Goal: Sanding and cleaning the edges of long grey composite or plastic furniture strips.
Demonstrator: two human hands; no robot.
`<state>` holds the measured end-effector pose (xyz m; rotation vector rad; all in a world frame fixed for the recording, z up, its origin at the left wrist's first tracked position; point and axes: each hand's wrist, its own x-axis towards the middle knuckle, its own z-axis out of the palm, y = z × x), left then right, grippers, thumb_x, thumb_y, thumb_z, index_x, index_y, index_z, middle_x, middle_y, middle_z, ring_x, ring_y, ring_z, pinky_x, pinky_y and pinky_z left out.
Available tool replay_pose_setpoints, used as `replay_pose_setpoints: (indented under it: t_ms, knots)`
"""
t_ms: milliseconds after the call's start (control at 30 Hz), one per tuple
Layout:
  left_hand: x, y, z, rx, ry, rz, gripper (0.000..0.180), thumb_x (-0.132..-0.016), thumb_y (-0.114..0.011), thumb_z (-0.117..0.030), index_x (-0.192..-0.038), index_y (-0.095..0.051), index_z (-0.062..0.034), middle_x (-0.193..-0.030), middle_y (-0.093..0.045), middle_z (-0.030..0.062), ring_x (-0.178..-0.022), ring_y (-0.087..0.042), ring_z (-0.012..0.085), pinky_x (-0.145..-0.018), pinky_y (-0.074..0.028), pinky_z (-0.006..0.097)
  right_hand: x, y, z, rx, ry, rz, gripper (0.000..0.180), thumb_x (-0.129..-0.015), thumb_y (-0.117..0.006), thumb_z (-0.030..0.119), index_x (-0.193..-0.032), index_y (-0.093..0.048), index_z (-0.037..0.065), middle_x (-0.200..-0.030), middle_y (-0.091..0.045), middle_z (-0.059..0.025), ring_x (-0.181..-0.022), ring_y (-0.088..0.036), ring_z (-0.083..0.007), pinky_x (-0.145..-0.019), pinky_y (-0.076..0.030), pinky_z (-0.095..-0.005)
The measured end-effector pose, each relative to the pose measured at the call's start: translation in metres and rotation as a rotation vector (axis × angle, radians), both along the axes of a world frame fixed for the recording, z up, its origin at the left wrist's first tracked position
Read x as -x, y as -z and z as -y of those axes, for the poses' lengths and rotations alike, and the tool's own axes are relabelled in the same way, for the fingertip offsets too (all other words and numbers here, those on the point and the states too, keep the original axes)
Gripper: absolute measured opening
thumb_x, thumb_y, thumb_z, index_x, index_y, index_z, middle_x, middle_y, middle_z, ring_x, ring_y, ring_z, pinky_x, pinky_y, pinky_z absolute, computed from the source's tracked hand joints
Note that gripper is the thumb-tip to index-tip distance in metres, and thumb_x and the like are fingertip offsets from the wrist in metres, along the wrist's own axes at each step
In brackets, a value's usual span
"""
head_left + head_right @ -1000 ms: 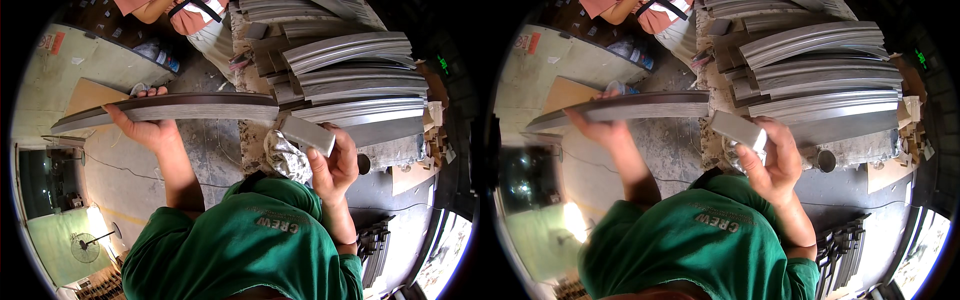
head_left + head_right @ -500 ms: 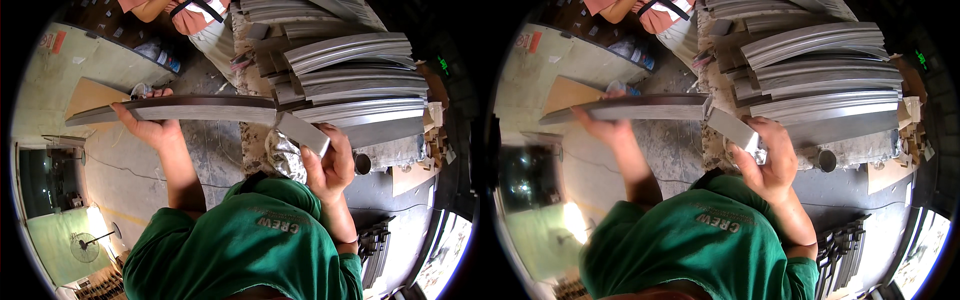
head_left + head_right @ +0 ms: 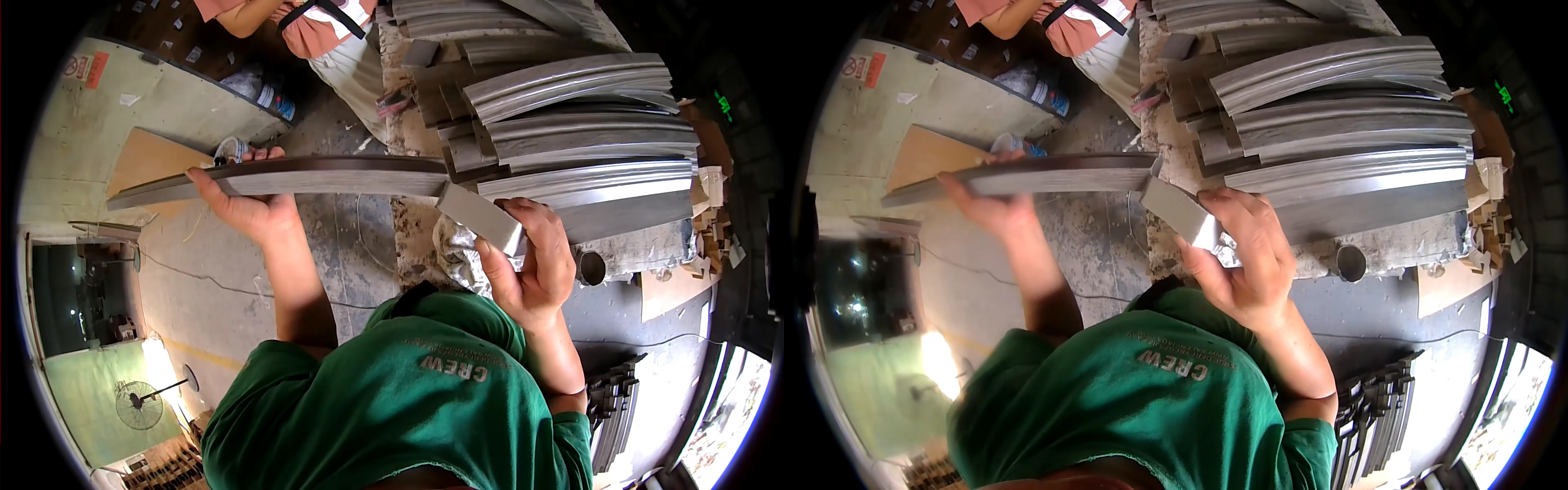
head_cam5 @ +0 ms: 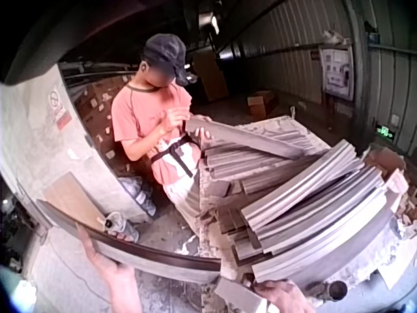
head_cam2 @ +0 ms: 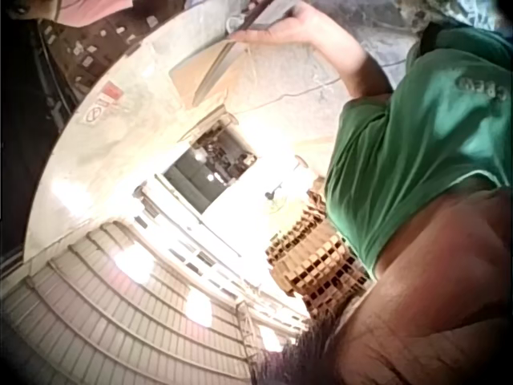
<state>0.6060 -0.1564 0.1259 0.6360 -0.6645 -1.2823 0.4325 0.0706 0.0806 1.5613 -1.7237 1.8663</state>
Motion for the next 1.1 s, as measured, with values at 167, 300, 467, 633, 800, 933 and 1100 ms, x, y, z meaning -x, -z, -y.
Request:
replay_pose_setpoints:
  t_ms: [167,300,467,633,800,933,1100]
  knots:
    - [0.0,0.002,0.002,0.011,0.026,-0.011,0.056,-0.083,-0.053,-0.062,-0.08,-0.047,-0.006,-0.07,-0.049,0.0075,-0.065,-0.049,0.0211,-0.066,-0.043,0.04,-0.001,0.0,0.001,0.032,-0.01,0.04,0.04,-0.069,-0.075,0.005,-0.103,-0.056,-0.006,-0.095,-0.062,-0.0196,-0.082,-0.062,-0.0309,-0.071,-0.05,-0.0357]
    - [-0.016,0.014,0.011,0.053,0.136,-0.076,0.045,-0.082,-0.057,-0.049,-0.081,-0.049,-0.0042,-0.072,-0.05,0.0096,-0.069,-0.05,0.0224,-0.071,-0.043,0.041,0.002,0.0,-0.003,-0.023,-0.062,0.092,0.036,-0.07,-0.075,0.006,-0.101,-0.058,-0.005,-0.095,-0.062,-0.0173,-0.083,-0.062,-0.0302,-0.072,-0.051,-0.0352]
    - [-0.021,0.018,0.018,0.03,0.346,-0.269,0.036,-0.063,-0.058,-0.018,-0.089,-0.052,0.0046,-0.083,-0.051,0.016,-0.084,-0.05,0.0283,-0.089,-0.038,0.043,0.003,0.014,-0.011,-0.013,-0.191,0.852,0.037,-0.089,-0.061,0.012,-0.12,-0.048,-0.004,-0.093,-0.061,-0.0083,-0.079,-0.056,-0.0124,-0.075,-0.046,-0.0265]
    - [-0.031,0.032,0.028,0.092,0.549,-0.35,0.049,-0.06,-0.06,-0.016,-0.1,-0.049,0.0097,-0.102,-0.049,0.0197,-0.098,-0.046,0.0304,-0.096,-0.034,0.043,0.005,0.023,-0.007,0.024,-0.311,1.002,0.04,-0.09,-0.06,0.016,-0.124,-0.047,-0.002,-0.091,-0.062,-0.008,-0.077,-0.055,-0.0141,-0.071,-0.045,-0.0266]
    - [-0.02,0.029,0.019,0.219,0.666,-0.256,0.057,-0.058,-0.059,-0.012,-0.11,-0.046,0.0087,-0.106,-0.048,0.0172,-0.105,-0.045,0.0283,-0.107,-0.027,0.041,0.004,0.014,-0.001,0.021,-0.312,0.91,0.04,-0.091,-0.058,0.016,-0.124,-0.046,-0.003,-0.095,-0.061,-0.0087,-0.077,-0.055,-0.0133,-0.071,-0.045,-0.0256]
    - [-0.021,0.026,0.017,0.27,0.661,-0.233,0.063,-0.057,-0.058,-0.01,-0.115,-0.044,0.0076,-0.108,-0.047,0.0159,-0.107,-0.045,0.0271,-0.109,-0.025,0.041,0.005,0.019,-0.002,-0.002,-0.324,0.802,0.039,-0.091,-0.058,0.014,-0.123,-0.046,-0.004,-0.1,-0.06,-0.0095,-0.083,-0.055,-0.0125,-0.075,-0.045,-0.0253]
    - [-0.024,0.025,0.02,0.335,0.695,-0.259,0.074,-0.053,-0.055,-0.009,-0.125,-0.042,0.0045,-0.109,-0.046,0.014,-0.106,-0.045,0.0266,-0.108,-0.025,0.041,0.005,0.018,-0.004,-0.104,-0.354,0.542,0.041,-0.085,-0.061,-0.002,-0.123,-0.045,-0.006,-0.112,-0.056,-0.0117,-0.101,-0.054,-0.0155,-0.087,-0.043,-0.0279]
